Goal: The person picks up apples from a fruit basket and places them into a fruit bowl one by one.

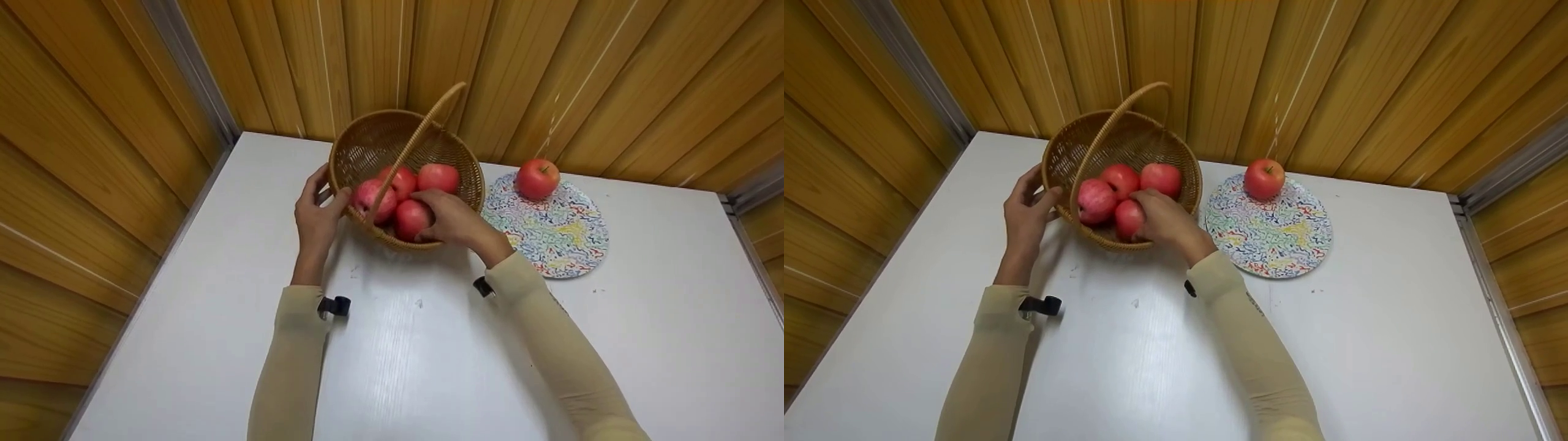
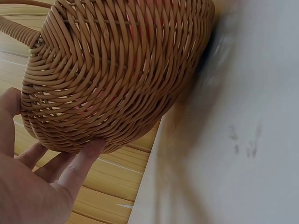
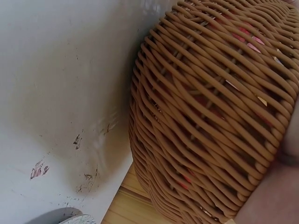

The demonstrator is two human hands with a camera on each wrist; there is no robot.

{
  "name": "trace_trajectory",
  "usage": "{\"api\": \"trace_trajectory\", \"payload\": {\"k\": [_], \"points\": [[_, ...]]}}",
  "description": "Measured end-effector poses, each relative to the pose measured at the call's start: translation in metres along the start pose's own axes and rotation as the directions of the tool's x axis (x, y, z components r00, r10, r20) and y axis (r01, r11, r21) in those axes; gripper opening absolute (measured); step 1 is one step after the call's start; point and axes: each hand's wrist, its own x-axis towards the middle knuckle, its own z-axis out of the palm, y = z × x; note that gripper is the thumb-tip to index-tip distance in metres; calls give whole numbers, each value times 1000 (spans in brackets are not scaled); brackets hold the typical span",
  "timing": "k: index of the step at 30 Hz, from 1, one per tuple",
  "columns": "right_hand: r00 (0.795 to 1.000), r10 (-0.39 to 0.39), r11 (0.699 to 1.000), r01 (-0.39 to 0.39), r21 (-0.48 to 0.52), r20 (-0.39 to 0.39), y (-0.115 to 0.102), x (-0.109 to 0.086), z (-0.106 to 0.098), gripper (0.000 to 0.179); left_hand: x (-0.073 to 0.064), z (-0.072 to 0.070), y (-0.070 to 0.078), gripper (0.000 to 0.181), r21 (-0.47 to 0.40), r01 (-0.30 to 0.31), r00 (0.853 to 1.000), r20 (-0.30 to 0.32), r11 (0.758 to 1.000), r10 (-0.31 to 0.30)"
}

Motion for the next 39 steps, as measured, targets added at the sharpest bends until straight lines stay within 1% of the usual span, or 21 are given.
{"api": "trace_trajectory", "payload": {"k": [4, 12, 18, 21, 24, 26, 31, 33, 36, 39], "points": [[1000, -7, 1000, 7, -5, -11, 1, 0, 1, 73, 0, 0, 1, 56, -6, 0, 1000, 1, 1000, 0], [997, -40, 999, 39, -19, -63, 6, 0, 5, 68, 2, 1, 1, 58, 20, 4, 1000, -5, 1000, -4], [993, -54, 998, 55, 13, -104, 8, -3, 5, 71, 3, 0, -1, 56, 33, 6, 1000, -8, 999, -5], [989, -63, 997, 69, 33, -136, 9, -4, 4, 73, 2, 0, -1, 56, 23, 2, 1000, -4, 1000, -2], [981, -67, 995, 79, 57, -185, 10, -7, 4, 74, 2, 0, 0, 57, 2, -2, 1000, 3, 1000, 2], [972, -70, 993, 89, 77, -224, 11, -8, 4, 76, 3, 1, 1, 57, -4, 10, 1000, 7, 1000, -10], [943, -91, 981, 140, 131, -320, 13, -10, 6, 79, 4, 2, 3, 58, 6, 20, 1000, 3, 1000, -20], [932, -96, 975, 159, 158, -349, 14, -11, 7, 79, 4, 2, 1, 58, 9, 12, 1000, -3, 1000, -12], [920, -87, 965, 172, 196, -381, 14, -12, 9, 79, 5, 2, 0, 57, 22, 19, 1000, -8, 1000, -18], [913, -57, 957, 165, 239, -404, 13, -13, 10, 80, 5, 2, -2, 57, 21, 23, 1000, -8, 1000, -23]]}}
